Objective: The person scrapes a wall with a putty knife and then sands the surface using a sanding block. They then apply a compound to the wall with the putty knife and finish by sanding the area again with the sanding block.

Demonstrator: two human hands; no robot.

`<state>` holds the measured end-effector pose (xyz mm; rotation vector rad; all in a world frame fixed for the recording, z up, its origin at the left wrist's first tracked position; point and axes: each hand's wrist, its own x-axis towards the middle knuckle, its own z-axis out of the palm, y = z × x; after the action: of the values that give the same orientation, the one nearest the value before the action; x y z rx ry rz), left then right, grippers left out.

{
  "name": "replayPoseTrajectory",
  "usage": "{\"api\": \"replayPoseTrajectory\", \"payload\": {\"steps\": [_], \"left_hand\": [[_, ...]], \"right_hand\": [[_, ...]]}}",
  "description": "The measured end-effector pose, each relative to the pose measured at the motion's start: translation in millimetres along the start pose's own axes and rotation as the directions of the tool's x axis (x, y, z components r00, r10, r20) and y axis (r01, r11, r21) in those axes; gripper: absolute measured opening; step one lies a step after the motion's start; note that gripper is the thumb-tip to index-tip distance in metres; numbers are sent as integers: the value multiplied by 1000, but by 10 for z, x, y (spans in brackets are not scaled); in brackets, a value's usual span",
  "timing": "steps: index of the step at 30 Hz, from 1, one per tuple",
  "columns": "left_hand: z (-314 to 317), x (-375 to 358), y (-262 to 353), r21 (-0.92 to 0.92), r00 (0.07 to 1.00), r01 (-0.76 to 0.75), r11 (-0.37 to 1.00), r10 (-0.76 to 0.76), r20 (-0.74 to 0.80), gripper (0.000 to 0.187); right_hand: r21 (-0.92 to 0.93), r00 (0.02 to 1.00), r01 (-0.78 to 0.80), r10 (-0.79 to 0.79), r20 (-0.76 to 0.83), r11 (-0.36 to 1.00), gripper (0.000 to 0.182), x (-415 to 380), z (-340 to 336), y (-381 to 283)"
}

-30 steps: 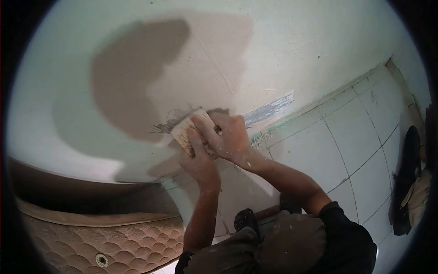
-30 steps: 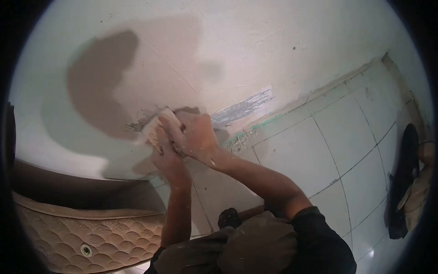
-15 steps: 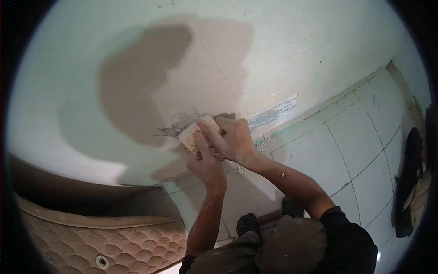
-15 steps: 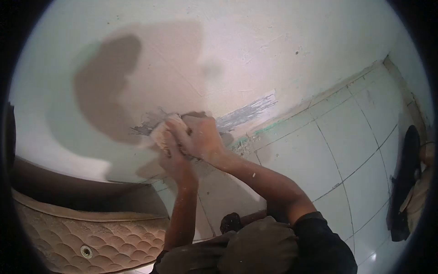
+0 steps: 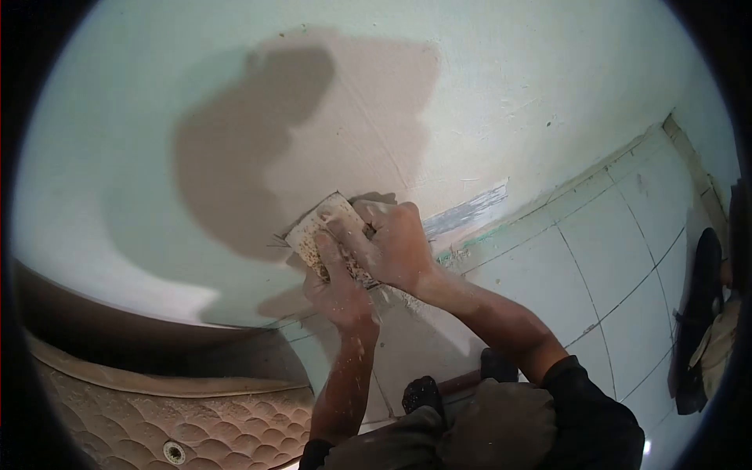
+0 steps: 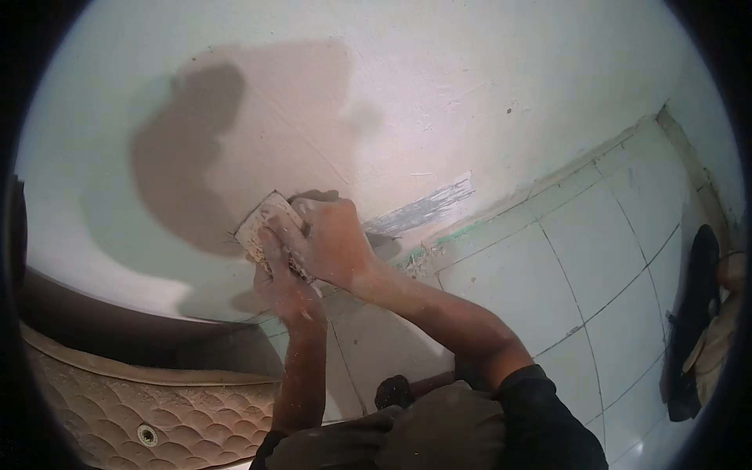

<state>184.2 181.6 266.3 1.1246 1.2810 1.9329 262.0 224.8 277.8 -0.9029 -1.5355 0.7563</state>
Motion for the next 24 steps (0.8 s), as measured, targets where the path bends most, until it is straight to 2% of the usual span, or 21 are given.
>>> {"api": "replayPoseTrajectory", "payload": {"steps": [1, 2, 3, 5, 7, 8, 9, 10, 11, 12, 13, 15, 17, 19, 20, 22, 23, 24], "left_hand": [[-50, -54, -39, 56, 991, 130, 990, -129, -32, 40], [-103, -117, -98, 104, 965, 259, 960, -253, -70, 43], [-152, -194, -207, 100, 964, 261, 960, -255, -72, 43], [-271, -387, -554, 228, 963, 269, 936, -267, -39, 41], [-381, -665, -903, 283, 955, 294, 913, -269, -124, 34], [-472, -798, -1048, 281, 954, 297, 913, -272, -126, 34], [-571, -932, -1184, 284, 913, 408, 868, -386, -130, 33], [-665, -1040, -1326, 287, 857, 515, 808, -499, -133, 33], [-796, -1110, -1508, 288, 850, 525, 801, -511, -126, 33], [-964, -1168, -1686, 448, 827, 530, 719, -556, -85, 33], [-1082, -1210, -1771, 597, 791, 509, 620, -610, -41, 33], [-1219, -1147, -1769, 689, 849, 163, 706, -456, 267, 32], [-1399, -1047, -1724, 830, 803, -191, 524, -403, 439, 28], [-1497, -961, -1759, 894, 850, -357, 270, -303, 431, 23], [-1447, -901, -1654, 895, 843, -353, 272, -323, 430, 23], [-1394, -797, -1418, 826, 780, -561, 58, -295, 551, 24], [-1416, -816, -1446, 832, 782, -553, 51, -314, 539, 24], [-1455, -845, -1480, 791, 722, -612, 24, -391, 571, 23]], "right_hand": [[2, 1000, -5, 5, 2, 1000, 33, -67, 21, 40], [-80, 997, -65, 67, 25, 995, 36, -171, 62, 146], [-165, 991, -119, 128, 44, 979, 39, -285, 102, 283], [-218, 985, -171, 170, -19, 961, 42, -608, 222, 755], [-147, 937, -329, 342, 74, 933, 48, -968, 257, 1063], [-178, 891, -417, 440, 110, 891, 52, -1169, 264, 1205], [-213, 834, -501, 534, 139, 839, 56, -1353, 281, 1336], [-218, 831, -506, 539, 136, 834, 56, -1521, 309, 1455], [-266, 770, -562, 613, 177, 783, 57, -1697, 330, 1568], [-317, 692, -621, 691, 206, 717, 59, -1857, 334, 1682], [-324, 673, -648, 717, 180, 689, 59, -1995, 348, 1826], [-532, 753, -370, 582, 309, 762, 52, -2240, 361, 2026], [-581, 590, -484, 735, 335, 654, 43, -2046, 241, 1830], [-581, 552, -543, 779, 298, 607, 39, -1908, 161, 1699], [-584, 534, -554, 791, 297, 593, 39, -1925, 159, 1752], [-656, 659, -418, 707, 257, 629, 34, -1999, 195, 1849], [-654, 644, -422, 715, 271, 628, 34, -1990, 172, 1808], [-717, 621, -346, 721, 308, 605, 34, -1981, 138, 1749]]}}
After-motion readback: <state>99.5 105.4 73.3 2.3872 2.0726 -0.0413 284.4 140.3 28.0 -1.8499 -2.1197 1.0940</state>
